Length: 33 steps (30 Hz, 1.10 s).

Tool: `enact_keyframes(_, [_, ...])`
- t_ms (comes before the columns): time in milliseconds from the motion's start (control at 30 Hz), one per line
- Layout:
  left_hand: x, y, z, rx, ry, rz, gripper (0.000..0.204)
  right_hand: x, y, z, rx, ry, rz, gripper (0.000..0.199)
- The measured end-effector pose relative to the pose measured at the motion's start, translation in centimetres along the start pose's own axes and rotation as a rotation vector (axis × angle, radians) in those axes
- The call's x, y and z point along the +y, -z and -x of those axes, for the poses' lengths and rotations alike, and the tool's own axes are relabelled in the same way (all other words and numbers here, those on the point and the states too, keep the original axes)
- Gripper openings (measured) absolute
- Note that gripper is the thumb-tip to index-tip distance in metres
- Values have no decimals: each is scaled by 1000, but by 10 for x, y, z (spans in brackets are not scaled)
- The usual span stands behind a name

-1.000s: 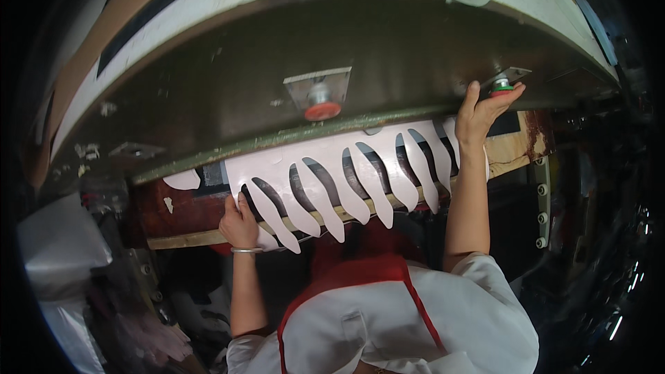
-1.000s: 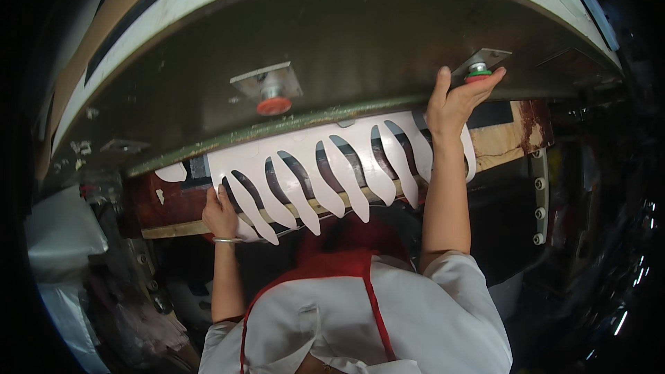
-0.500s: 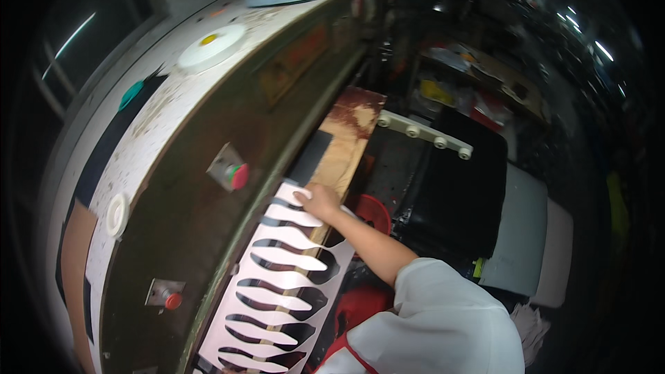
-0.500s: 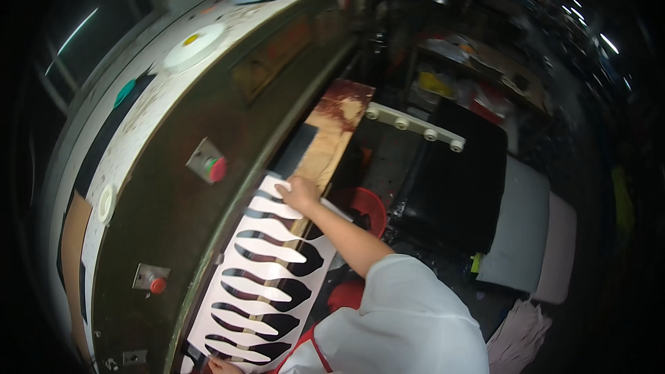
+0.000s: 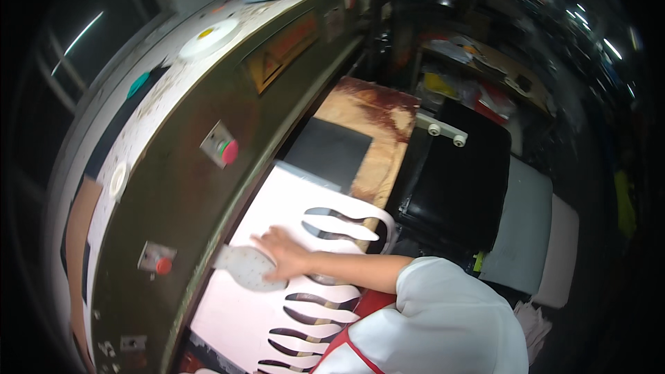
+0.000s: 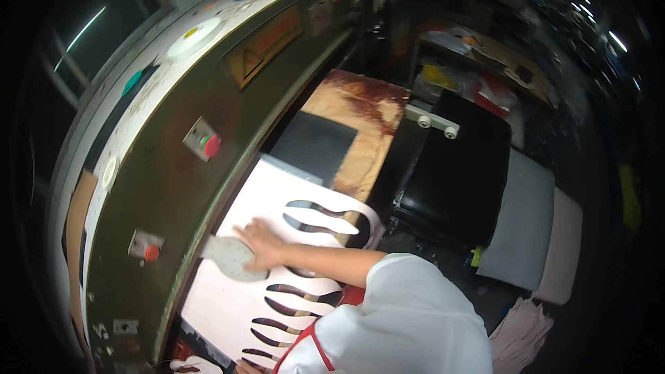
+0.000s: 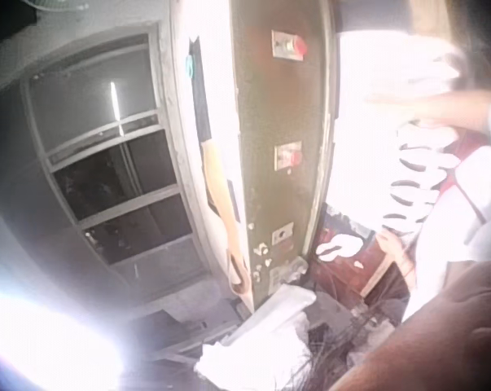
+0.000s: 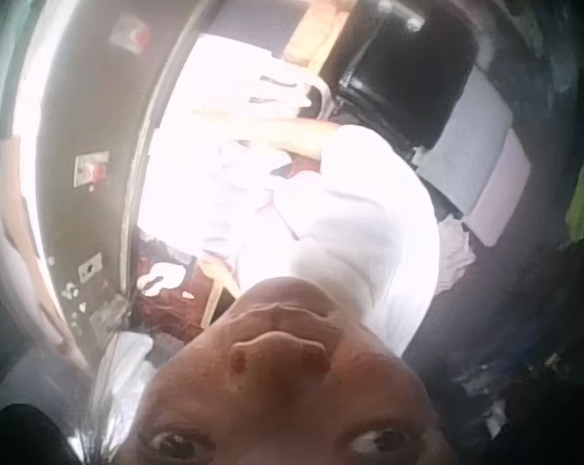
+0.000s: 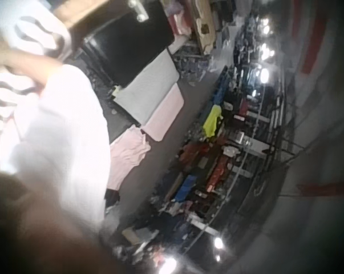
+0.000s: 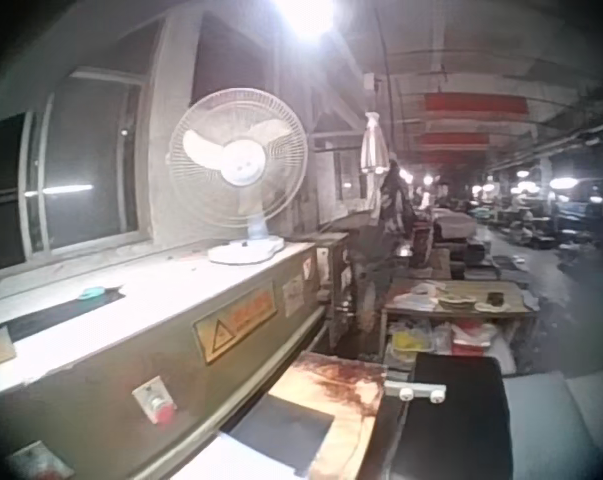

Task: The person places a sheet of white material on a cutting machine, aligns a shoe insole template, and presses a button to cut multiple insoles. They remove the cut pieces, stack them, and place them into a plastic bag.

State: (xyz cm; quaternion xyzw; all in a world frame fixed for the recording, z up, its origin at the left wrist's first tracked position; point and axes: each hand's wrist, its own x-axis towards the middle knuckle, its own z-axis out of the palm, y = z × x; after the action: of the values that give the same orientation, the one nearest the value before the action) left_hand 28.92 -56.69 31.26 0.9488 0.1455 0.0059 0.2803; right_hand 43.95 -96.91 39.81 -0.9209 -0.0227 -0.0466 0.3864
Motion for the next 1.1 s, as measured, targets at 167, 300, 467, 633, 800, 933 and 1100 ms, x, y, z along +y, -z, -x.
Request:
enact_keyframes(167, [28,-1,59,130,195,51,36,-23,-61,47,59,8,102,95])
enact_keyframes(300, [45,14,65,25,169,10,28,-21,-28,40,-16,-55,-28,88])
enact_keyframes(467, [45,16,39,33,165,189,24,-26,33,-11,-58,-240,-505,90])
enact_keyframes(633, [47,8,40,104,127,181,23,-9,27,-7,76,-23,155,88])
enact_keyframes(800, [60,25,34,80,153,170,24,9,27,-8,82,-22,123,88])
enact_keyframes(933, [74,41,25,51,148,79,25,8,28,-17,-20,-93,80,91])
enact_keyframes(1100, [86,51,18,34,208,18,28,3,40,-39,-8,-62,220,104])
